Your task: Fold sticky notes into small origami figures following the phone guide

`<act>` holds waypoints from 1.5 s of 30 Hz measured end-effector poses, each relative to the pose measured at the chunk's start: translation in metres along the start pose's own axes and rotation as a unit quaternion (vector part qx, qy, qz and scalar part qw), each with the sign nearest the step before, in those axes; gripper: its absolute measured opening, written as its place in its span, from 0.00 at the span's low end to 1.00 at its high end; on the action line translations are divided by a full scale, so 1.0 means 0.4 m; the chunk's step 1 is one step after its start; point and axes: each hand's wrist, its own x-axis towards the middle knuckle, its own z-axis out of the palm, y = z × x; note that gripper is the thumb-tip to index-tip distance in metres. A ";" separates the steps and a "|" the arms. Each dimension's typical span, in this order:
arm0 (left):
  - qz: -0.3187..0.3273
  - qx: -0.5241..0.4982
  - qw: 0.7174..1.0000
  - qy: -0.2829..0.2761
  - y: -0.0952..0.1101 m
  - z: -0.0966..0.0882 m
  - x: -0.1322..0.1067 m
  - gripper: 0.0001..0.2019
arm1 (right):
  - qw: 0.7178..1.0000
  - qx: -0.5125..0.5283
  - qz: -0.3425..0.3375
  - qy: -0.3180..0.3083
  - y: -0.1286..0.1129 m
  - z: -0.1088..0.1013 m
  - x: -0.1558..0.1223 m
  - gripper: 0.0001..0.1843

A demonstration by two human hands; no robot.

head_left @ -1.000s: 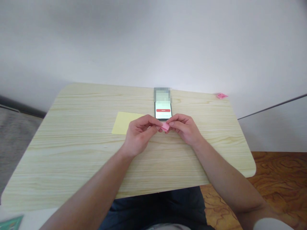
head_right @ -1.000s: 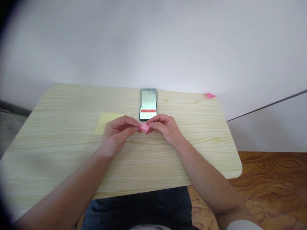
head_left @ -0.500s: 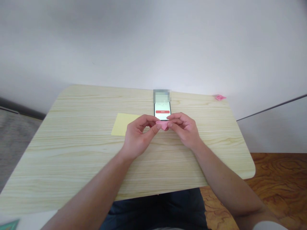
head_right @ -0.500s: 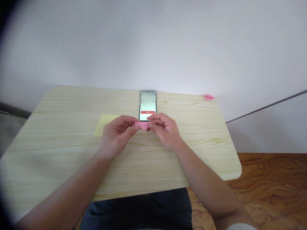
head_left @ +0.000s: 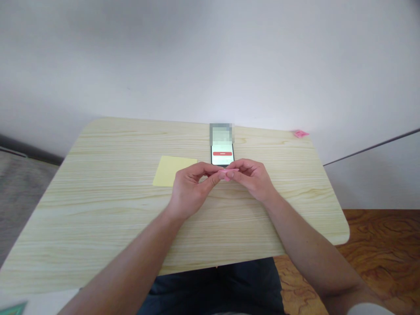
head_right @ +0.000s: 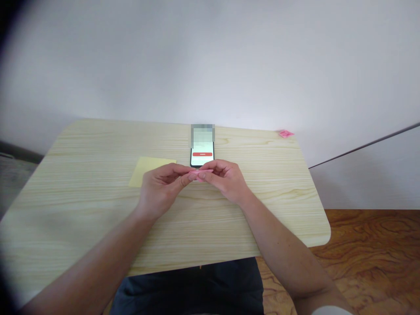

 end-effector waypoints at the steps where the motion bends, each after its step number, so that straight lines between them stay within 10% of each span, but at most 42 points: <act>1: -0.005 -0.003 1.000 -0.002 0.000 0.000 0.001 0.09 | 1.000 -0.002 -0.002 -0.004 -0.001 0.000 0.000 0.10; 45: -0.016 -0.040 0.999 -0.027 0.006 -0.002 0.005 0.10 | 0.995 -0.083 -0.060 -0.003 -0.023 0.001 -0.014 0.09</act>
